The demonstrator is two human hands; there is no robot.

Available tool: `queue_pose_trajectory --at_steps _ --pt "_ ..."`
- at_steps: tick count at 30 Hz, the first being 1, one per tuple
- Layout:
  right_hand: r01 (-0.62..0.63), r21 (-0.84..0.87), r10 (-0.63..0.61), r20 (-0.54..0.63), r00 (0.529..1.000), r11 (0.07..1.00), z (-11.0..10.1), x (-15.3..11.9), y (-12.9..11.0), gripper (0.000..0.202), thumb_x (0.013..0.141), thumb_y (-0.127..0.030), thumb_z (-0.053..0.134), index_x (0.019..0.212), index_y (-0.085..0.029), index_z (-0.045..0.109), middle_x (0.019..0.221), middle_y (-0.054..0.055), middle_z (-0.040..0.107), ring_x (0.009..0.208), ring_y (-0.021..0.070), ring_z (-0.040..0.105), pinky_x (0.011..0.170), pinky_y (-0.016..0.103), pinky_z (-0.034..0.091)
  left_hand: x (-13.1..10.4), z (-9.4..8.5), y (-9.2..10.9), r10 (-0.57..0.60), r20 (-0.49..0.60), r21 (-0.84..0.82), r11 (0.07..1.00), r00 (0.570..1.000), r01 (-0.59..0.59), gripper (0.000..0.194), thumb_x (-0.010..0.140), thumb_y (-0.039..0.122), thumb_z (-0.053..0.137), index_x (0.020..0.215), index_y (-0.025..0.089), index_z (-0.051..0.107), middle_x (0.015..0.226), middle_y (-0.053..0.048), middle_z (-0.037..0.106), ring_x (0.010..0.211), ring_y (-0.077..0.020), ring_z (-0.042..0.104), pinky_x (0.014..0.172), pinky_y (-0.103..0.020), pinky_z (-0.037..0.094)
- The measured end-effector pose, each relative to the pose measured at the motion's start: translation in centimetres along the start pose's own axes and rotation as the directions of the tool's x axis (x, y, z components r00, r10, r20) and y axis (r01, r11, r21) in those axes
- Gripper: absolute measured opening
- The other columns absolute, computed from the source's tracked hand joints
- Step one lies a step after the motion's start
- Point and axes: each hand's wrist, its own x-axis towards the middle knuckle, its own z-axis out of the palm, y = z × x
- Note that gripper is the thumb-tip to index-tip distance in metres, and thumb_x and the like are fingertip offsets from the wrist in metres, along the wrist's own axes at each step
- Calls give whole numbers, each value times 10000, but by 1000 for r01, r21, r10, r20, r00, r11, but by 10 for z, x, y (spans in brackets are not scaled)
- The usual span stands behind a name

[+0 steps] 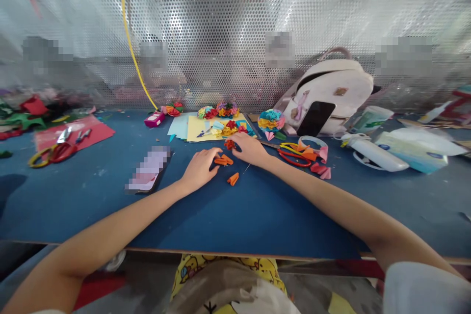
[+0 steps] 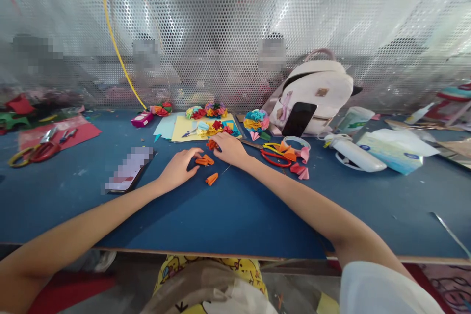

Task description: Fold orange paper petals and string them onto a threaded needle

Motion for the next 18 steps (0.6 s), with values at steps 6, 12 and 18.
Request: queue_pose_trajectory --at_steps 6,12,18 --pt "39 141 -31 -61 998 989 -2 0 -2 368 840 -86 565 1176 -211 649 1191 105 682 1173 279 616 1032 488 501 0 -1 2 19 -2 33 999 1000 -19 333 872 129 670 1185 200 582 1063 -58 719 1045 -289 641 919 -442 461" --pt "75 309 -31 -145 989 948 -22 -21 -24 294 881 -81 470 1099 -213 616 1111 80 680 1065 225 643 928 394 534 0 -3 4 49 2 14 999 999 -49 157 880 154 671 1031 195 659 1036 -63 690 1022 -281 628 913 -435 451" --pt "162 330 -175 10 984 930 -35 -65 -46 158 947 -160 569 1057 -242 647 1040 60 663 1025 237 604 914 388 508 2 -2 1 49 -30 -112 992 998 -52 127 841 83 642 903 190 669 1000 -51 678 997 -249 625 932 -417 465"
